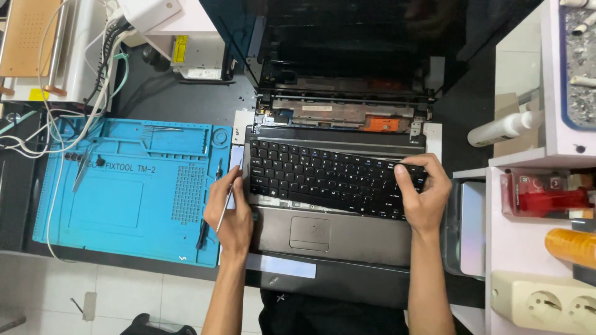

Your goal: The person disassembles a laptop by first removing the keyboard using a prying tool, then unscrewing and detaching the motherboard and cooling fan assembly. The removed components are placed on the workbench.

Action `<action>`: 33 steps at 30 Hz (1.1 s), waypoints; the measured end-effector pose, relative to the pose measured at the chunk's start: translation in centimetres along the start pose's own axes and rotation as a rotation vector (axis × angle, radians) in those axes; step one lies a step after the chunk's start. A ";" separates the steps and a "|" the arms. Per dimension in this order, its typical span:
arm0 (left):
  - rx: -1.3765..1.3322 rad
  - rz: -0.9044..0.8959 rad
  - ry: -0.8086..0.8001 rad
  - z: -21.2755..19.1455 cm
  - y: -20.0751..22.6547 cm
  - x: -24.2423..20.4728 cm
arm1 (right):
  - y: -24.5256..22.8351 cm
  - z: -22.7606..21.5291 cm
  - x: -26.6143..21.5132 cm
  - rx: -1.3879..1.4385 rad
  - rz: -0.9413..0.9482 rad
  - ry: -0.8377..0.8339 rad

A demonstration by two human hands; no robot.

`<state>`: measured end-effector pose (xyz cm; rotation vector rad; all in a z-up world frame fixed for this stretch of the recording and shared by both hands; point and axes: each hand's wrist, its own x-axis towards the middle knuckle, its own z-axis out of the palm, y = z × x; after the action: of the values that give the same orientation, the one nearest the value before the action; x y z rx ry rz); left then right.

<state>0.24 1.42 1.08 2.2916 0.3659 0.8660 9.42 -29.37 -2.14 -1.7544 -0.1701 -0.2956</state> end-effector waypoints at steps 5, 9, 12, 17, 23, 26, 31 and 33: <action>-0.033 -0.100 0.029 -0.9 -0.7 -0.6 | 1.7 -0.8 -0.7 0.121 0.071 0.020; 0.094 -0.052 0.051 -1.9 -2.4 -1.1 | 2.8 -1.1 -0.9 0.184 0.068 0.033; 0.159 -0.139 0.034 -2.8 -3.4 -0.7 | 2.5 -1.2 -0.7 0.179 0.055 0.046; 0.177 -0.229 -0.042 -4.0 -5.5 3.1 | 3.0 -1.2 -0.5 0.243 0.042 0.067; 0.468 0.111 -0.159 -3.2 -12.7 10.1 | 3.4 -1.3 -0.3 0.314 0.086 0.071; 0.551 0.273 -0.215 -1.5 -17.1 13.7 | 3.0 -1.2 -0.3 0.313 0.053 0.046; 0.548 0.386 -0.276 1.8 -22.2 17.1 | 3.3 -1.2 -0.3 0.277 0.087 0.060; 0.505 0.354 -0.287 2.7 -22.6 17.9 | 3.5 -1.3 -0.4 0.252 0.098 0.061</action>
<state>14.74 25.29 -6.75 2.9667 0.0482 0.6400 9.89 -31.38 -5.26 -1.4969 -0.0736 -0.2449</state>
